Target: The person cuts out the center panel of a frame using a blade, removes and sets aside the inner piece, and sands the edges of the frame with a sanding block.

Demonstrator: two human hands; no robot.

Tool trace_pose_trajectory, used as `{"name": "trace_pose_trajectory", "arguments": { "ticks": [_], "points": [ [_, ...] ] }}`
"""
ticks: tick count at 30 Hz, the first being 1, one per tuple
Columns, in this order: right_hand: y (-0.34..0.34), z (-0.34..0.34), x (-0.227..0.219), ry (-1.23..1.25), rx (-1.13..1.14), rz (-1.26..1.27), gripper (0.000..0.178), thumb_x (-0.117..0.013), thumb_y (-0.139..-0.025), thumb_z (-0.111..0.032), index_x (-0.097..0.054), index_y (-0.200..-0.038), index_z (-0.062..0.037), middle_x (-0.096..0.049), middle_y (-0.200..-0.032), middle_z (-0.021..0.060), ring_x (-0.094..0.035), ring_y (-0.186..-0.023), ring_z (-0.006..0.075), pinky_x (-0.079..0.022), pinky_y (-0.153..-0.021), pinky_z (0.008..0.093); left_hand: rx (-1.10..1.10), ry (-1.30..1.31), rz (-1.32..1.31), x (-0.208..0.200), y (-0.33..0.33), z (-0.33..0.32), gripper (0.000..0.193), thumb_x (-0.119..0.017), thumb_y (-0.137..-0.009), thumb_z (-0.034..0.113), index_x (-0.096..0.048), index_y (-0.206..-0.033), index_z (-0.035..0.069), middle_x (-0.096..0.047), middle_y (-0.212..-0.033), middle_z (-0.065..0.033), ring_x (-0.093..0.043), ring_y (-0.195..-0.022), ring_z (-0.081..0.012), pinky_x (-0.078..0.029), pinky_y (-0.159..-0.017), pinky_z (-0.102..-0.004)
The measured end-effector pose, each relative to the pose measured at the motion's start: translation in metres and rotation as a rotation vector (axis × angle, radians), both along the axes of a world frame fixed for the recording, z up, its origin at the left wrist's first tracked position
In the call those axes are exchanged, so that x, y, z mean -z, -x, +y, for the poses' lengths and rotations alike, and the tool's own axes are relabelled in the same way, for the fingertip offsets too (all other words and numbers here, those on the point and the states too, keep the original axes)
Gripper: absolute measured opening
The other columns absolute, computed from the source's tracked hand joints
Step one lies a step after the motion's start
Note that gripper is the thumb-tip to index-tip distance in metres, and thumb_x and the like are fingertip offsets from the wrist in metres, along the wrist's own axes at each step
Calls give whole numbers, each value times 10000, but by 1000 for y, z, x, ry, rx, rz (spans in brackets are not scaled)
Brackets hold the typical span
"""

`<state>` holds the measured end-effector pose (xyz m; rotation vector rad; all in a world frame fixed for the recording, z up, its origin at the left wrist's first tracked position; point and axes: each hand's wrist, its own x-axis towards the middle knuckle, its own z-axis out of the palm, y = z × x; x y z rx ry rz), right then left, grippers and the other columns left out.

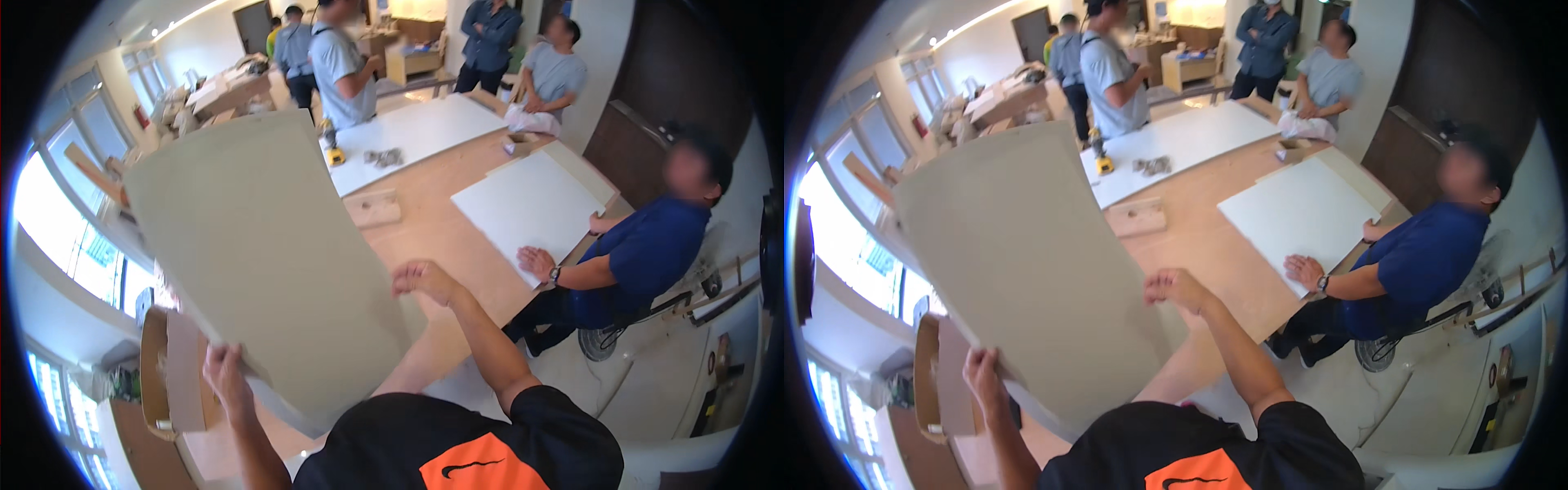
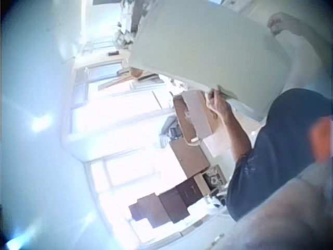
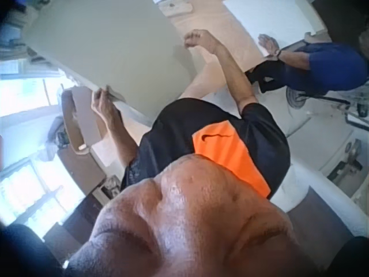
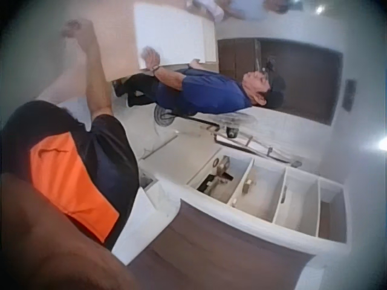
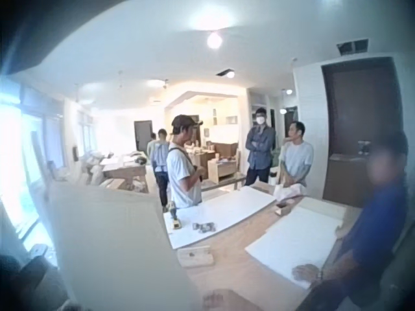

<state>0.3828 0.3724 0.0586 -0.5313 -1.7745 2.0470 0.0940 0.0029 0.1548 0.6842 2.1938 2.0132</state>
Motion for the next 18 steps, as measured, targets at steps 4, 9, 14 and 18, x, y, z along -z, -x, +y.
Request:
{"name": "trace_pose_trajectory", "arguments": {
  "ticks": [4, 9, 14, 18],
  "points": [
    [-4, 26, 65, -74, 538, -190, 286, -775, -893, -233, -712, -1062, -10, -727, -899, 56, -668, -807, 136, -510, -706, 285, 49, 20, -239, 16, 73, 62, 72, -702, -782, 10, -683, -809, -54, -656, -788, -90, -594, -731, -177, -490, -704, -333],
    [-5, 6, 137, -187, 513, -796, 533, -812, -857, -314, -636, -1193, 60, -706, -943, 101, -659, -842, 173, -528, -717, 324, -37, 388, -429, 115, 195, 86, 143, -767, -782, -27, -718, -911, -64, -699, -848, -137, -656, -736, -228, -532, -648, -411],
    [4, -68, 160, 389, 699, -979, 547, -803, -843, -259, -624, -1237, 75, -666, -1249, 235, -674, -1101, 336, -572, -859, 503, -154, 521, -656, 212, 237, 51, 259, -763, -801, -50, -694, -1041, -118, -712, -953, -188, -706, -801, -307, -583, -708, -472],
    [-11, -116, 207, 592, 918, -795, 624, -804, -835, -254, -569, -1329, 46, -582, -1365, 263, -608, -1157, 456, -469, -900, 756, -93, 492, -756, 252, 239, 55, 278, -764, -805, -50, -681, -1060, -123, -708, -991, -195, -713, -820, -323, -604, -741, -489]
  ]
}}
